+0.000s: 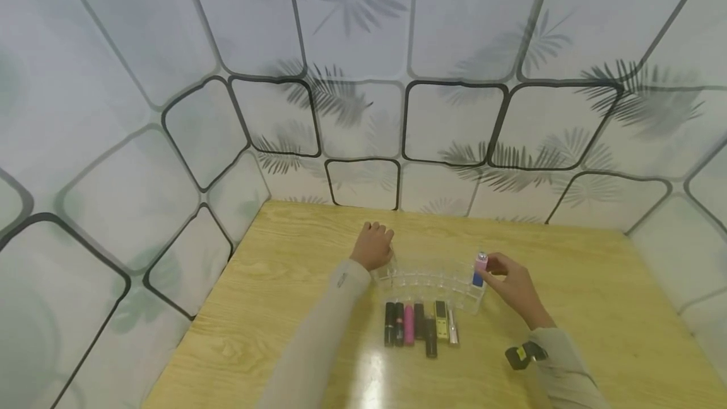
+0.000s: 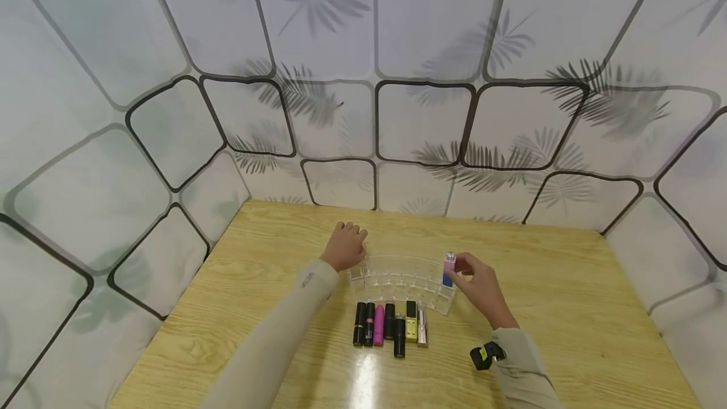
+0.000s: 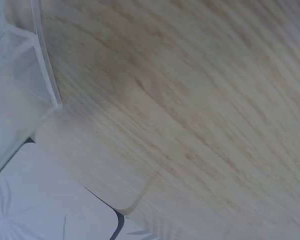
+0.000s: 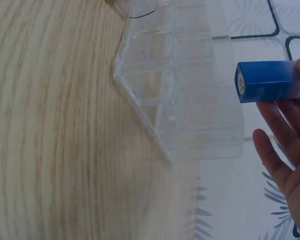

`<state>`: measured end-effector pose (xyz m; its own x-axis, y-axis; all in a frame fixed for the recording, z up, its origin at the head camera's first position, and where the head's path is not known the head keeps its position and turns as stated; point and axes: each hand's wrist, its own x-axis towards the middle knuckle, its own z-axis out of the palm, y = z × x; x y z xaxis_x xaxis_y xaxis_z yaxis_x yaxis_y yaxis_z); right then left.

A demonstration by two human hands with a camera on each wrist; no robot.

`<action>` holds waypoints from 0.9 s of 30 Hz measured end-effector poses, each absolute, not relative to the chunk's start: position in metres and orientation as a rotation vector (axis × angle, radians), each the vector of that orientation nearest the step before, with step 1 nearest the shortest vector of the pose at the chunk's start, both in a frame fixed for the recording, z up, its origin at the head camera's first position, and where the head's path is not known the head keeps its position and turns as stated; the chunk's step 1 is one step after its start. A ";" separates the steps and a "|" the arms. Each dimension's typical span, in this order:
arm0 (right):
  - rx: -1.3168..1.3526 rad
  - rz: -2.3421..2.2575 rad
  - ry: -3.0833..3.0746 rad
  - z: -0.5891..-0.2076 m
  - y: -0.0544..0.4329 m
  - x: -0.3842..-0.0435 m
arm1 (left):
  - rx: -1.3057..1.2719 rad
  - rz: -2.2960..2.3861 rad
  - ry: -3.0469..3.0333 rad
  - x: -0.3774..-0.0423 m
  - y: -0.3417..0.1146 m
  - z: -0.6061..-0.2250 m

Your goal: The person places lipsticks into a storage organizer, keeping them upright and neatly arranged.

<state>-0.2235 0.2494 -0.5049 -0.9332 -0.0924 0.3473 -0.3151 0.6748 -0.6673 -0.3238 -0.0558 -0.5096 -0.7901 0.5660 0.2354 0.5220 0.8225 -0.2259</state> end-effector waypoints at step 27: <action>0.342 1.083 -2.559 -0.519 0.246 -0.221 | -0.672 -0.002 -2.592 -0.320 -0.056 -0.529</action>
<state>-0.2210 0.2461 -0.5192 -0.9131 -0.0868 0.3984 -0.3464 0.6805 -0.6457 -0.3195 -0.0558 -0.5286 -0.7752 0.4598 0.4331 0.4603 0.8808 -0.1111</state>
